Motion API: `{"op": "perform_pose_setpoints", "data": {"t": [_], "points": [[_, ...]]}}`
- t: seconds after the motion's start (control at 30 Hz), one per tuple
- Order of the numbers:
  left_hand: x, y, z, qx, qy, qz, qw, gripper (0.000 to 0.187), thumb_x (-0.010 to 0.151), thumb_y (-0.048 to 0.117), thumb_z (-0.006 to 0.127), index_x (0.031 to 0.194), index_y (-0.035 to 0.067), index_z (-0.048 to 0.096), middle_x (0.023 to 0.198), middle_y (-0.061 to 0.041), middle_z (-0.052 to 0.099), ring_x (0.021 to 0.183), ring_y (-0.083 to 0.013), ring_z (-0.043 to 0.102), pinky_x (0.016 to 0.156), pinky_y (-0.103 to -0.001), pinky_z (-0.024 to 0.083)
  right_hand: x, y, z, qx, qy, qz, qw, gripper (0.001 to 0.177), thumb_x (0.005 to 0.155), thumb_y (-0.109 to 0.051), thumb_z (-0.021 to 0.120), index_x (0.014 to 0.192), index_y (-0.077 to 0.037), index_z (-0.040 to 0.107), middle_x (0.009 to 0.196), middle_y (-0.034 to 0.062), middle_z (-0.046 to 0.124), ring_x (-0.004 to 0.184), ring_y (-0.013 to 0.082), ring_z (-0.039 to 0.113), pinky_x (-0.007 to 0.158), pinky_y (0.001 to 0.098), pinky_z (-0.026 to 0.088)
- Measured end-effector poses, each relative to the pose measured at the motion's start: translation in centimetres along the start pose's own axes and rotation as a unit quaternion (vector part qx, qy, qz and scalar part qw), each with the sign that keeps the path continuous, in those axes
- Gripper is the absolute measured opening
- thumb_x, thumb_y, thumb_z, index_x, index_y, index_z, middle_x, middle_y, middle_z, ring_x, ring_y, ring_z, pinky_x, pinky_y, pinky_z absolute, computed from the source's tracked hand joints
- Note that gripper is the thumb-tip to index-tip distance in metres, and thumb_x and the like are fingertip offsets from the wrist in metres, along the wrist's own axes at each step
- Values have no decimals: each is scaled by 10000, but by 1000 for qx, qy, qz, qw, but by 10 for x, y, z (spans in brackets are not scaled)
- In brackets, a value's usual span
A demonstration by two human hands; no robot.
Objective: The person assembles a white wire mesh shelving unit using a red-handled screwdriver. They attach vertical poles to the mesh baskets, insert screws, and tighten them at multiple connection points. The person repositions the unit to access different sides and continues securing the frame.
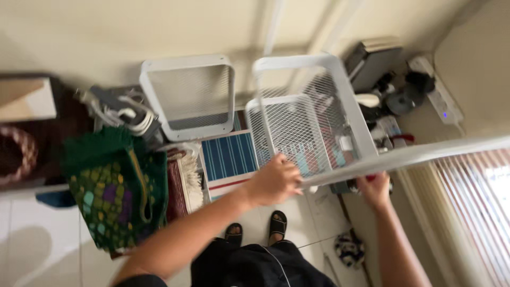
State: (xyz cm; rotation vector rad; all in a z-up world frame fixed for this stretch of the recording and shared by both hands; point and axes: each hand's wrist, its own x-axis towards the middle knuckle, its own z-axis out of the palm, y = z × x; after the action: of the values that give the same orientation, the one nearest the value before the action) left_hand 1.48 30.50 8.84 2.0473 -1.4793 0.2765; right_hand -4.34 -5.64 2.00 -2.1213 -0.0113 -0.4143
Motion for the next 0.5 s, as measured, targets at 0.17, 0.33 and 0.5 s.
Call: {"op": "perform_pose_setpoints", "data": {"t": [0.17, 0.33, 0.5], "points": [[37, 28, 39, -5, 33, -25, 999, 280, 931, 324, 731, 886, 50, 704, 828, -64, 654, 809, -226, 643, 807, -401, 439, 42, 41, -20, -160, 47, 133, 977, 407, 963, -187, 770, 1347, -82, 684, 827, 80, 654, 706, 116, 541, 652, 278, 484], [66, 30, 61, -28, 45, -58, 997, 279, 945, 322, 741, 909, 58, 661, 858, -66, 671, 837, -237, 669, 790, -396, 467, 35, 73, 6, 153, 242, 196, 938, 259, 1011, -152, 732, 1152, -69, 532, 817, 10, 590, 632, 117, 527, 540, 288, 441], [80, 22, 55, -63, 14, -74, 995, 320, 879, 296, 787, 975, 20, 657, 849, -95, 671, 786, -285, 670, 713, -417, 512, -42, 26, 19, 139, 236, 221, 936, 327, 965, -7, 634, 1221, -17, 430, 948, 41, 583, 711, 146, 582, 594, 305, 502]]}}
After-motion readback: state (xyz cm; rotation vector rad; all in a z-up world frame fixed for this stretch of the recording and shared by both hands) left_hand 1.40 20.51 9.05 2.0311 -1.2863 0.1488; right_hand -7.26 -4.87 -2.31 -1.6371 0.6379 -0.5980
